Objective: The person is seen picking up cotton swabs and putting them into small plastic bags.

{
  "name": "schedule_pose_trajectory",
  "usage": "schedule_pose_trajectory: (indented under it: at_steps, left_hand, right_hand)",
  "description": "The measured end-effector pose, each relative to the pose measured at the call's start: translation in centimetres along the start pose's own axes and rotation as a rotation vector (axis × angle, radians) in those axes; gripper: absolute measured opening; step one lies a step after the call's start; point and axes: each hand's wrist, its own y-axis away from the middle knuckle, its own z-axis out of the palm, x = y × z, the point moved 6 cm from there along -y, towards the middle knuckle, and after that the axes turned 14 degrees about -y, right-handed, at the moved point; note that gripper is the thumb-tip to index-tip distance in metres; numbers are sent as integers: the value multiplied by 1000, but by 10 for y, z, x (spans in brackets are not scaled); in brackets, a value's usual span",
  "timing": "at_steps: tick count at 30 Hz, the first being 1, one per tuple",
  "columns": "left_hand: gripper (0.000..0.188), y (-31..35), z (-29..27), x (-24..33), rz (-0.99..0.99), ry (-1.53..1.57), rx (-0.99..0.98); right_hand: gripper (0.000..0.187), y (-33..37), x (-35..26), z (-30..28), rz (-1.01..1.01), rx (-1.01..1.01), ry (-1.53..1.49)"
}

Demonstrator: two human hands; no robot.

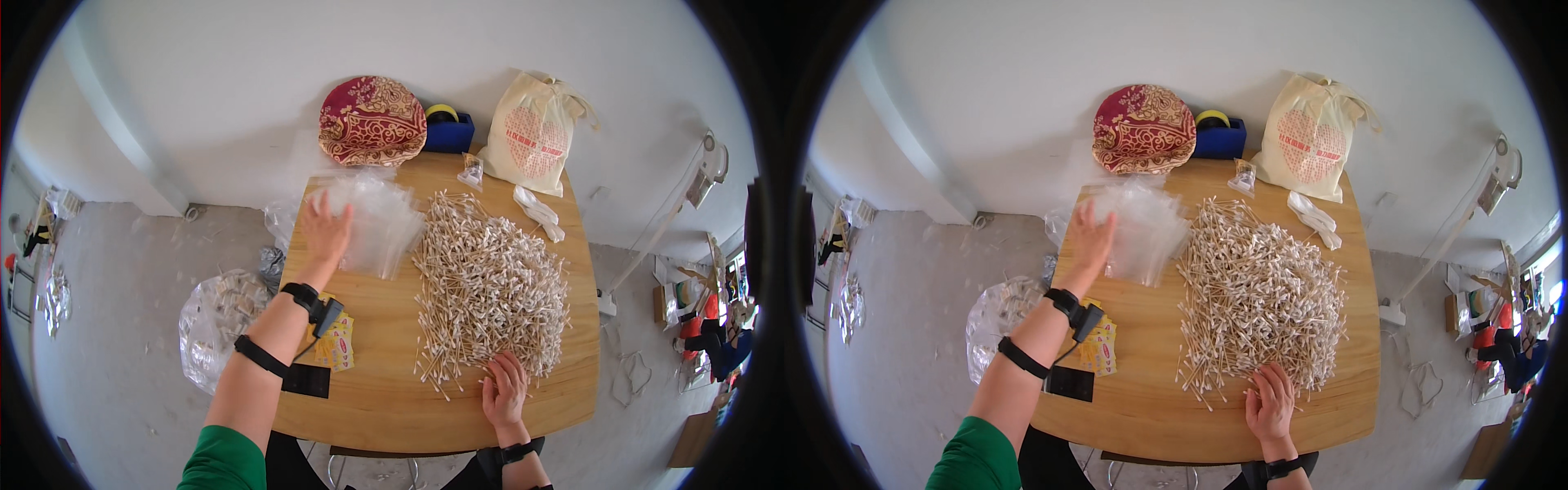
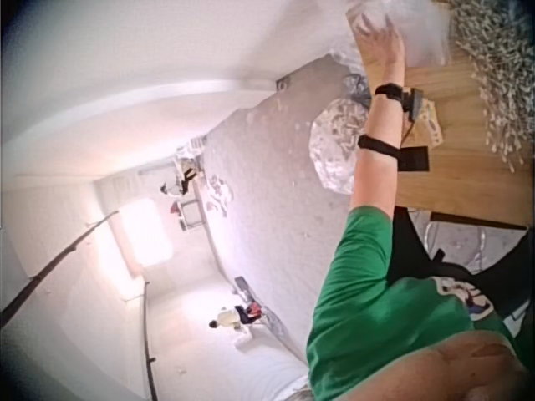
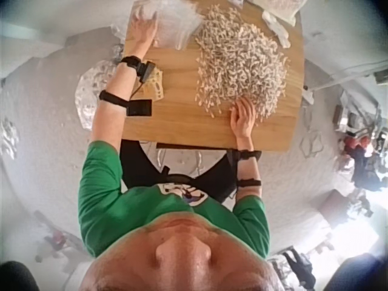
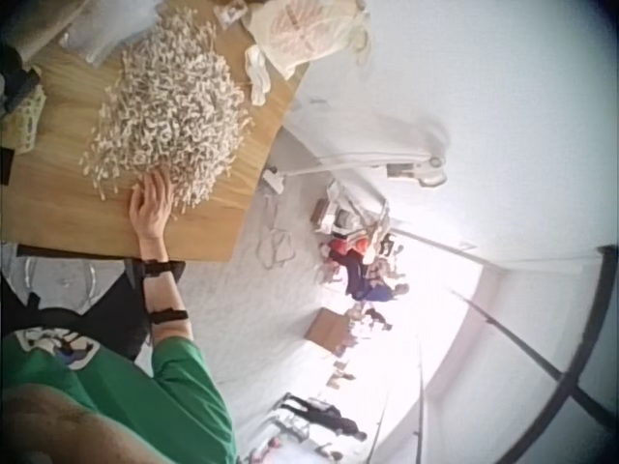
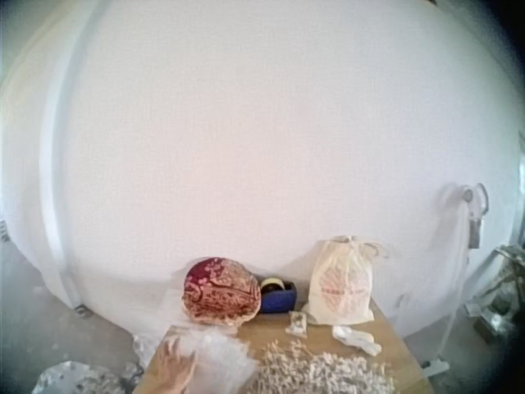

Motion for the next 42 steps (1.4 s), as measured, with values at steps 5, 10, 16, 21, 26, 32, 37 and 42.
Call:
schedule_pose_trajectory:
  at_steps: [5, 10, 16, 21, 26, 32, 37, 42]
  left_hand:
    - [78, -32, 5, -34, -84, 205, 7]
    - [74, -40, 20, 5, 95, 384, -173]
    - [61, -46, 23, 27, 194, 498, -169]
    - [31, -26, -43, 33, 364, 298, 24]
    - [19, 61, -53, 42, 804, 196, -227]
    - [20, 58, -20, 27, 633, 194, -374]
    - [16, 42, -26, 5, 382, 321, -481]
    - [17, 36, -117, -15, 223, 436, -57]
  right_hand:
    - [28, -4, 0, 2, 1, -8, -32]
    - [28, -3, 4, 0, 8, -9, -34]
    - [28, -5, 0, 4, 6, -30, -36]
    - [29, -1, 5, -3, 2, 21, -33]
    - [28, -1, 3, -7, -10, 19, -24]
    - [26, 3, 1, -5, -38, 30, -6]
    - [24, 6, -2, -8, -66, 116, 52]
    - [25, 14, -7, -12, -139, 167, 76]
